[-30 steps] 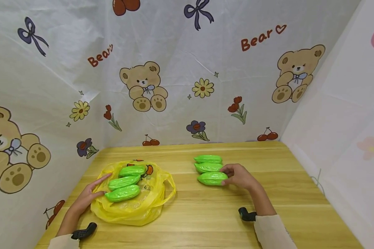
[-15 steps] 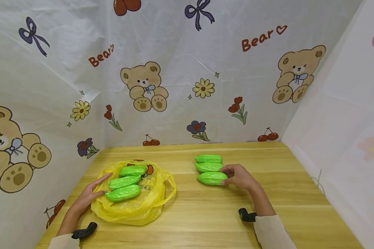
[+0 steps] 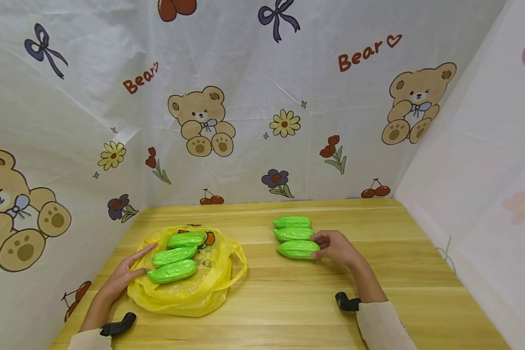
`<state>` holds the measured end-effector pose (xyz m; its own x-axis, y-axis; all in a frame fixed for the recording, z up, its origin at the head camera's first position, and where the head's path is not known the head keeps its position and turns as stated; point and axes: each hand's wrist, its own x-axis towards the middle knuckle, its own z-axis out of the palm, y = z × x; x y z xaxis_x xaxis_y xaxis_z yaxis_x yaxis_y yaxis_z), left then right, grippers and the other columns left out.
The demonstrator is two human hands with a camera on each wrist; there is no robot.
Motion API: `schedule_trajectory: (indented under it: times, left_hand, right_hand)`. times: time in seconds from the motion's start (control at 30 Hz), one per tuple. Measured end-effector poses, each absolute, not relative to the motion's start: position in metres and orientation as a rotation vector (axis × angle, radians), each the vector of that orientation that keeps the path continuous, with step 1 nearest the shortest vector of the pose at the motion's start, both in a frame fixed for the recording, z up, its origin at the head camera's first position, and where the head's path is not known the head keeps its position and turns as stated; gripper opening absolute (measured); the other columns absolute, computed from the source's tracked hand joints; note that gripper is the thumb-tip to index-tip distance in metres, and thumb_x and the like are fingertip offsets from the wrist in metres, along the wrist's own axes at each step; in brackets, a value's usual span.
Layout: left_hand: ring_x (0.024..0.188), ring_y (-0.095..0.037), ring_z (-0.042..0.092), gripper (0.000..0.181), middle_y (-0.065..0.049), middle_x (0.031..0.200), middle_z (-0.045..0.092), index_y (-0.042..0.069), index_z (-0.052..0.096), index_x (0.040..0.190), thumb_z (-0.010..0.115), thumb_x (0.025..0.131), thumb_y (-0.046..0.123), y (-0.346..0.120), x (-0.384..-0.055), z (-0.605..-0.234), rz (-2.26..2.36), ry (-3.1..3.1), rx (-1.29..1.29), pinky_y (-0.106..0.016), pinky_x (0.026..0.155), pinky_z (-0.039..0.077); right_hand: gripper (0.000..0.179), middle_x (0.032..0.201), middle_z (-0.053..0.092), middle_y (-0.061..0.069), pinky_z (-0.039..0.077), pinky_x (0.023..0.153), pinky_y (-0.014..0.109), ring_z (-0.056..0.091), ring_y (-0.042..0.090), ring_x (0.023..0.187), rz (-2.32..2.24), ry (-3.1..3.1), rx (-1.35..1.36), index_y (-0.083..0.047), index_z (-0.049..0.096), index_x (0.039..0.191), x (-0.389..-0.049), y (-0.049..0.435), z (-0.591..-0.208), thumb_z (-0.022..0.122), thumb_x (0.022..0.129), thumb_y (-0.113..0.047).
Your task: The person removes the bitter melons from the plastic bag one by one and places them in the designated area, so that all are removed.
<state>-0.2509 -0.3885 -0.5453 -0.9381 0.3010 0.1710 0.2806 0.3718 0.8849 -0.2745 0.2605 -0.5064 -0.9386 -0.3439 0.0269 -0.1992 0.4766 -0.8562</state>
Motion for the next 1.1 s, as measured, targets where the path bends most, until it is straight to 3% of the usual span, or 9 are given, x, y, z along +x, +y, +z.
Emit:
schedule_trajectory:
  times: [0.13,0.37,0.6,0.9,1.03,1.1]
  left_hand:
    - [0.144,0.001,0.024,0.067,-0.019,0.163,0.031,0.007,0.041,0.156,0.064,0.093,0.002,-0.389,-0.251,-0.545,1.659,2.59,0.562,-0.004,0.102,0.023]
    - [0.148,-0.01,0.023,0.067,-0.021,0.162,0.03,0.006,0.04,0.156,0.063,0.093,0.001,-0.389,-0.251,-0.544,1.667,2.575,0.568,-0.004,0.102,0.024]
    - [0.146,-0.005,0.024,0.067,-0.021,0.162,0.031,0.007,0.04,0.156,0.063,0.093,0.001,-0.389,-0.251,-0.544,1.655,2.585,0.563,-0.004,0.102,0.024]
    - [0.15,-0.022,0.021,0.066,-0.023,0.161,0.031,0.004,0.04,0.155,0.063,0.094,0.002,-0.389,-0.252,-0.545,1.651,2.6,0.582,-0.004,0.102,0.023]
    - [0.15,-0.038,0.017,0.066,-0.024,0.161,0.03,0.003,0.04,0.155,0.063,0.093,0.001,-0.389,-0.252,-0.544,1.649,2.597,0.579,-0.004,0.101,0.023]
    - [0.15,-0.037,0.017,0.066,-0.024,0.161,0.03,0.003,0.04,0.155,0.063,0.093,0.001,-0.389,-0.251,-0.544,1.647,2.598,0.578,-0.004,0.101,0.023]
  right_hand:
    - [0.041,0.114,0.069,0.015,0.053,0.086,0.03,0.064,0.028,0.103,-1.446,2.588,-0.46,0.002,0.068,0.118,-0.274,0.261,-0.507,0.084,0.083,-0.012]
    - [0.043,0.117,0.068,0.017,0.054,0.089,0.036,0.064,0.031,0.106,-1.459,2.578,-0.501,0.004,0.067,0.12,-0.274,0.261,-0.507,0.083,0.085,-0.014]
    - [0.043,0.119,0.067,0.016,0.054,0.086,0.03,0.064,0.028,0.105,-1.451,2.586,-0.496,0.002,0.067,0.12,-0.275,0.263,-0.512,0.083,0.085,-0.015]
    - [0.041,0.118,0.069,0.016,0.053,0.084,0.03,0.063,0.029,0.103,-1.421,2.628,-0.5,0.002,0.069,0.12,-0.274,0.263,-0.502,0.082,0.086,-0.018]
    - [0.035,0.115,0.07,0.014,0.055,0.083,0.034,0.065,0.029,0.101,-1.368,2.704,-0.466,0.0,0.07,0.119,-0.271,0.262,-0.493,0.078,0.09,-0.018]
    - [0.033,0.115,0.07,0.015,0.056,0.083,0.039,0.066,0.031,0.101,-1.348,2.747,-0.445,-0.001,0.069,0.119,-0.269,0.261,-0.488,0.075,0.092,-0.017]
